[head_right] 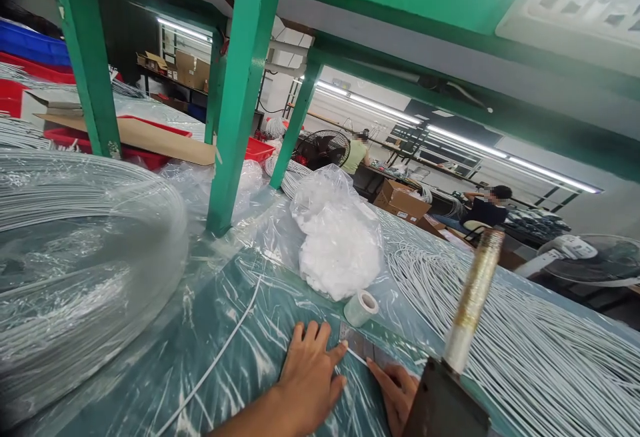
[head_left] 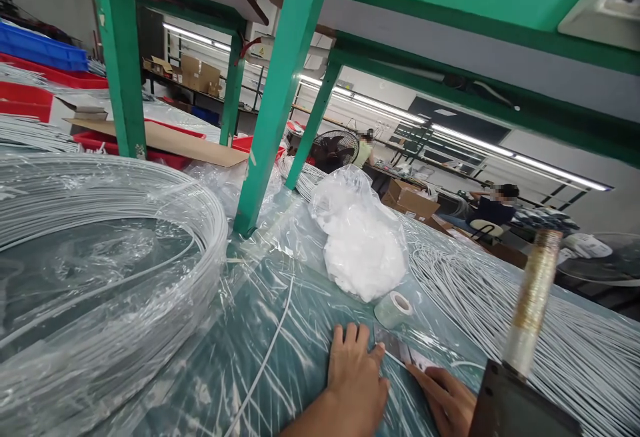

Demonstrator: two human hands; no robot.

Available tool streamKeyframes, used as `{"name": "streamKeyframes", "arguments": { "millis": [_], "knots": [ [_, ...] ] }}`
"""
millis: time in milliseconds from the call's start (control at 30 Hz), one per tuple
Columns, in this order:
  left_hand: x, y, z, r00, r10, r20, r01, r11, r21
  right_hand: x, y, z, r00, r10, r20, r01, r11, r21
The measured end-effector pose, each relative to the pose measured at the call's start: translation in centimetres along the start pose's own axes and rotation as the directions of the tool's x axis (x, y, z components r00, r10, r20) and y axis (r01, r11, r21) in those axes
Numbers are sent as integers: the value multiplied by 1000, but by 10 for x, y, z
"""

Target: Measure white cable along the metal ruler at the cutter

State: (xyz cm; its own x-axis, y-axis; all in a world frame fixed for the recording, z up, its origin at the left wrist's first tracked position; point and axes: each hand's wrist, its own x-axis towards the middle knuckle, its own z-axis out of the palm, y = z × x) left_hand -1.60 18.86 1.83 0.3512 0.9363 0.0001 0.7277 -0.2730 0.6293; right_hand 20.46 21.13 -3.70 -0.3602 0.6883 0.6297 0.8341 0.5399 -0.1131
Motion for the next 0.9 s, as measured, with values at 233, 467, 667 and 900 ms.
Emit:
{"name": "streamKeyframes", "arguments": {
  "millis": [233,467,667,900],
  "knots": [
    [1,2,-4,999,-18,47,17,1000,19,-2,5,3,989,-147,-27,144,985,-93],
    [2,2,3,999,-25,37,24,1000,14,0,7,0,970,-244,-2,240,958,-157],
    [2,5,3,998,-39,42,38,999,5,3,5,-2,960,-279,11,276,944,-182],
    [0,3,3,1000,-14,-10,14,999,-42,5,1,-3,960,-278,-30,270,948,-169]
  ]
}}
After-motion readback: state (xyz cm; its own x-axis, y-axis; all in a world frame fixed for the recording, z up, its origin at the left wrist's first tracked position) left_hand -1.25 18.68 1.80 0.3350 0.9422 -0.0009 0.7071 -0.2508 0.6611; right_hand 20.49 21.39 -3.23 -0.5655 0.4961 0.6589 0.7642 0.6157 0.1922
